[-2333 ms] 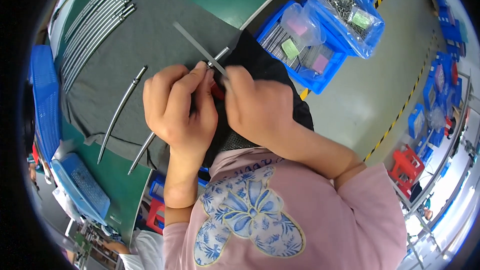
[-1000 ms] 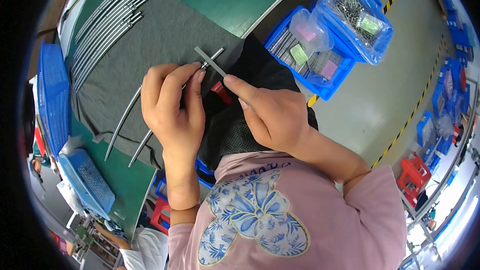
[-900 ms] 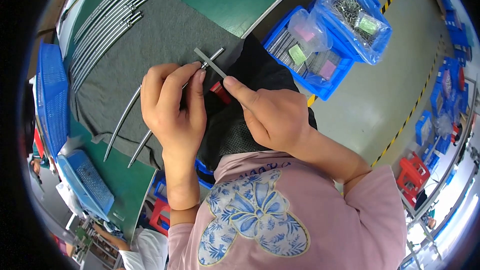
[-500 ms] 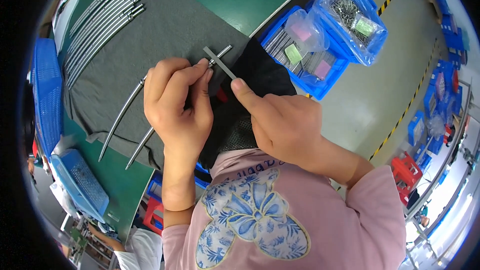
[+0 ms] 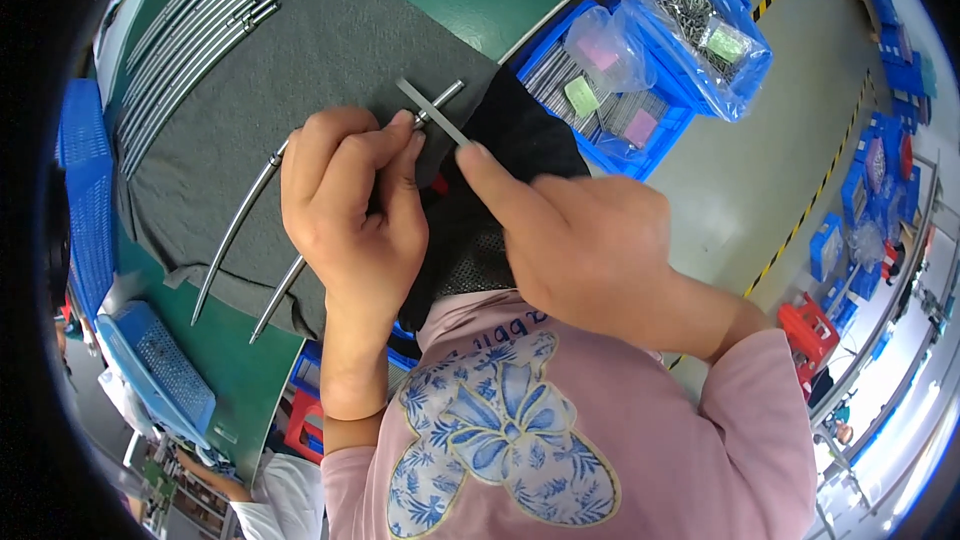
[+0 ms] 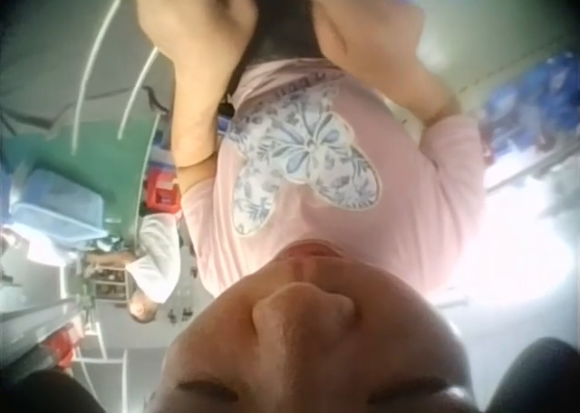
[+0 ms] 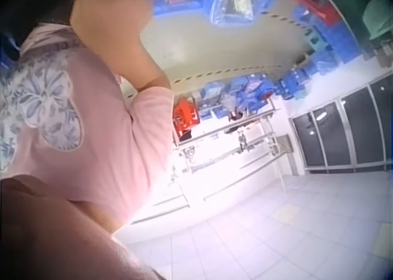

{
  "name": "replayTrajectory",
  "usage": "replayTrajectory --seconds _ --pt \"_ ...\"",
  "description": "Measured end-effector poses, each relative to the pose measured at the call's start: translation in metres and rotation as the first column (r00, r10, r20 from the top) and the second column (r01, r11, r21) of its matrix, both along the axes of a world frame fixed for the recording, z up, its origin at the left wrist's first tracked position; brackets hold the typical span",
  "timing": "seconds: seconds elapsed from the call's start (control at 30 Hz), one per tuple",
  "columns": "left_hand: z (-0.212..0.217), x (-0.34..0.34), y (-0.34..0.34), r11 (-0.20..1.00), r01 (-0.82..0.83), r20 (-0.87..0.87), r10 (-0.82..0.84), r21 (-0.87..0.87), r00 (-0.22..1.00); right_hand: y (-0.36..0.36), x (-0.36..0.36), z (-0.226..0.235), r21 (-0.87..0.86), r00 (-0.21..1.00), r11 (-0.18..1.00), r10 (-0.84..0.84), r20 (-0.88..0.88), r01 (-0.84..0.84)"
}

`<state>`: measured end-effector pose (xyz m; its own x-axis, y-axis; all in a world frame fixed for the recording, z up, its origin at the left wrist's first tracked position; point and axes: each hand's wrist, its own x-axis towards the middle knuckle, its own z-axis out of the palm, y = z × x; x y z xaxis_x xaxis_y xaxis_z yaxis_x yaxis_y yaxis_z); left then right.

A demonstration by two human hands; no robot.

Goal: The recorder is using a digital micrometer to measure the diameter of several metal rods and using a file to refine the ends of the rods.

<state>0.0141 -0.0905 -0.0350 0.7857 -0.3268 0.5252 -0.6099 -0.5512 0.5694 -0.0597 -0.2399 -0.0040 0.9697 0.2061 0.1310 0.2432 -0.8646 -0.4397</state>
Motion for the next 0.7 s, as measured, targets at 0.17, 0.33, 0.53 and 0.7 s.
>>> replayTrajectory --seconds 0.17,0.33,0.53,0.7 --pt "0.002 0.000 -0.001 1.000 0.012 0.008 -0.012 0.024 1.000 0.006 0.024 0.004 -0.026 1.000 0.999 0.019 0.023 -0.018" --pt "0.001 -0.003 -0.002 1.000 0.014 0.010 -0.014 -0.005 1.000 -0.003 0.000 0.009 -0.104 0.995 0.994 0.033 -0.092 -0.042" --pt "-0.001 -0.003 -0.003 0.999 0.014 0.011 -0.014 -0.034 1.000 -0.001 -0.005 -0.010 -0.024 1.000 1.000 0.006 0.030 -0.006" --pt "0.000 -0.004 0.000 0.999 0.033 0.000 -0.033 0.013 0.999 0.007 0.023 -0.019 0.119 0.983 0.993 -0.019 0.181 -0.003"
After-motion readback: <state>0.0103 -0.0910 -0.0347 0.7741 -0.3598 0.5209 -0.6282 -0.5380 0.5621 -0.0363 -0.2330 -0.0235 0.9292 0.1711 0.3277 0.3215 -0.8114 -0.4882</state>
